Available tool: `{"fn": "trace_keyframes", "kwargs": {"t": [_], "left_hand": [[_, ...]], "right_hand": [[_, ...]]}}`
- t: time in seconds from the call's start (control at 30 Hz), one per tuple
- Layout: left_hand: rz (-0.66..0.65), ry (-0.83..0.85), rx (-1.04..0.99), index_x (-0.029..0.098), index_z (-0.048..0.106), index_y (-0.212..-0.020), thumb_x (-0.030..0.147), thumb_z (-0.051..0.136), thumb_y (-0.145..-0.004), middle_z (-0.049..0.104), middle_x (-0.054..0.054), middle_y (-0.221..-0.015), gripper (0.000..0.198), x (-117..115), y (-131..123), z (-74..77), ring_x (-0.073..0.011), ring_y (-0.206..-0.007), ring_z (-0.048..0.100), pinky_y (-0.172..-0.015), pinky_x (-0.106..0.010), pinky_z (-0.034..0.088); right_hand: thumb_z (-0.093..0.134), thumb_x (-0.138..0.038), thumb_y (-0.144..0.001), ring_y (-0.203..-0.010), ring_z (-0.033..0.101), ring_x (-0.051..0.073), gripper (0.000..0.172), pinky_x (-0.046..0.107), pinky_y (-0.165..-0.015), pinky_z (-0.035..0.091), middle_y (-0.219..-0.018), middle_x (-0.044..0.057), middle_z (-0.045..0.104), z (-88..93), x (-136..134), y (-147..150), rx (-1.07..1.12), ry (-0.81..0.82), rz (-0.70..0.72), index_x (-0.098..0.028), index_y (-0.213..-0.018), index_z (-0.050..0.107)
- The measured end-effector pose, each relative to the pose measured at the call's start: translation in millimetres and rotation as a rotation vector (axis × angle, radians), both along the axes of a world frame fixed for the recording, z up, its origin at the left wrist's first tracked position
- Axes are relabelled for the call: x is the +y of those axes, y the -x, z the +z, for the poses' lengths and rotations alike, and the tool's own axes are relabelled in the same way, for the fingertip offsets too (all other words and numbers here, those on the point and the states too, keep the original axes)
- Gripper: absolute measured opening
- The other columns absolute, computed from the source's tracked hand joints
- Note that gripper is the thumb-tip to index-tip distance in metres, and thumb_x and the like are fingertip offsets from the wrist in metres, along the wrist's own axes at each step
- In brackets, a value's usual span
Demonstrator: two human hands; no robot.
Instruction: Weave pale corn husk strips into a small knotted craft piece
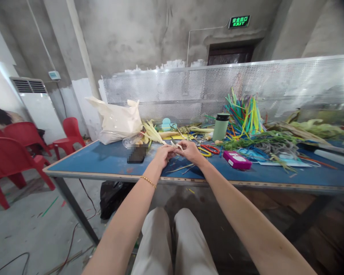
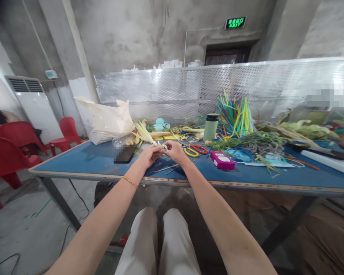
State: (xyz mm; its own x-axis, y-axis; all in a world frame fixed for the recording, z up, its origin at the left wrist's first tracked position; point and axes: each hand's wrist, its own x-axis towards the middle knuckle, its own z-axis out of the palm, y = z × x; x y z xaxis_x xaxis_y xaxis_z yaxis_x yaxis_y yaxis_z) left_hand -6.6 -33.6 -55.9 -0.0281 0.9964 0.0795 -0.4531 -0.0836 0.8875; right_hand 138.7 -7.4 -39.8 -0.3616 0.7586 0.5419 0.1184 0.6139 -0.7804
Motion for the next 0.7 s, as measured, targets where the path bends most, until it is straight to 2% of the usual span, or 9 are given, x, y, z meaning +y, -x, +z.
{"fn": "trace_keyframes", "kwargs": {"t": [0.1,0.27,0.37,0.5,0.7], "left_hand": [[-0.044,-0.016,-0.015,0.012,0.065,-0.069,0.012,0.081,-0.063,0.069,-0.006,-0.064,0.017,0.9,-0.4,0.1,-0.0130,-0.055,0.063,-0.070,-0.030,0.053],[-0.072,-0.021,0.007,0.010,0.071,-0.074,0.017,0.083,-0.064,0.073,-0.010,-0.071,0.017,0.1,-1.6,-0.3,-0.0184,-0.066,0.069,-0.077,-0.033,0.054],[-0.036,-0.022,0.028,0.011,0.070,-0.070,0.016,0.086,-0.060,0.071,-0.009,-0.067,0.020,-0.7,-1.2,-1.3,-0.0188,-0.063,0.068,-0.080,-0.036,0.054],[-0.065,-0.034,0.000,0.011,0.069,-0.071,0.020,0.087,-0.060,0.072,-0.009,-0.067,0.023,-0.6,0.7,-1.2,-0.0192,-0.064,0.069,-0.080,-0.036,0.055],[-0.062,-0.021,0.013,0.011,0.069,-0.068,0.020,0.087,-0.060,0.071,-0.010,-0.065,0.021,-1.6,1.4,-1.7,-0.0176,-0.058,0.067,-0.073,-0.034,0.056]], "right_hand": [[0.089,-0.042,-0.048,-0.060,0.053,0.015,0.040,0.026,-0.056,0.042,-0.063,-0.001,0.061,-2.8,5.2,0.4,0.062,0.062,-0.003,-0.020,-0.068,0.062],[0.087,-0.044,-0.050,-0.060,0.054,0.013,0.040,0.026,-0.059,0.044,-0.064,-0.001,0.062,-3.5,6.1,-2.9,0.115,0.062,-0.015,-0.018,-0.069,0.063],[0.087,-0.044,-0.051,-0.058,0.051,0.011,0.040,0.024,-0.057,0.042,-0.060,-0.002,0.059,-1.8,3.9,-4.6,0.095,0.052,-0.016,-0.017,-0.067,0.062],[0.085,-0.043,-0.053,-0.053,0.043,0.008,0.040,0.022,-0.052,0.036,-0.055,-0.005,0.050,0.4,1.7,-4.9,0.086,0.037,-0.007,-0.018,-0.060,0.056],[0.087,-0.044,-0.051,-0.054,0.046,0.009,0.040,0.023,-0.053,0.038,-0.058,-0.004,0.054,1.4,-1.4,-3.1,0.082,0.077,0.056,-0.017,-0.063,0.059]]}}
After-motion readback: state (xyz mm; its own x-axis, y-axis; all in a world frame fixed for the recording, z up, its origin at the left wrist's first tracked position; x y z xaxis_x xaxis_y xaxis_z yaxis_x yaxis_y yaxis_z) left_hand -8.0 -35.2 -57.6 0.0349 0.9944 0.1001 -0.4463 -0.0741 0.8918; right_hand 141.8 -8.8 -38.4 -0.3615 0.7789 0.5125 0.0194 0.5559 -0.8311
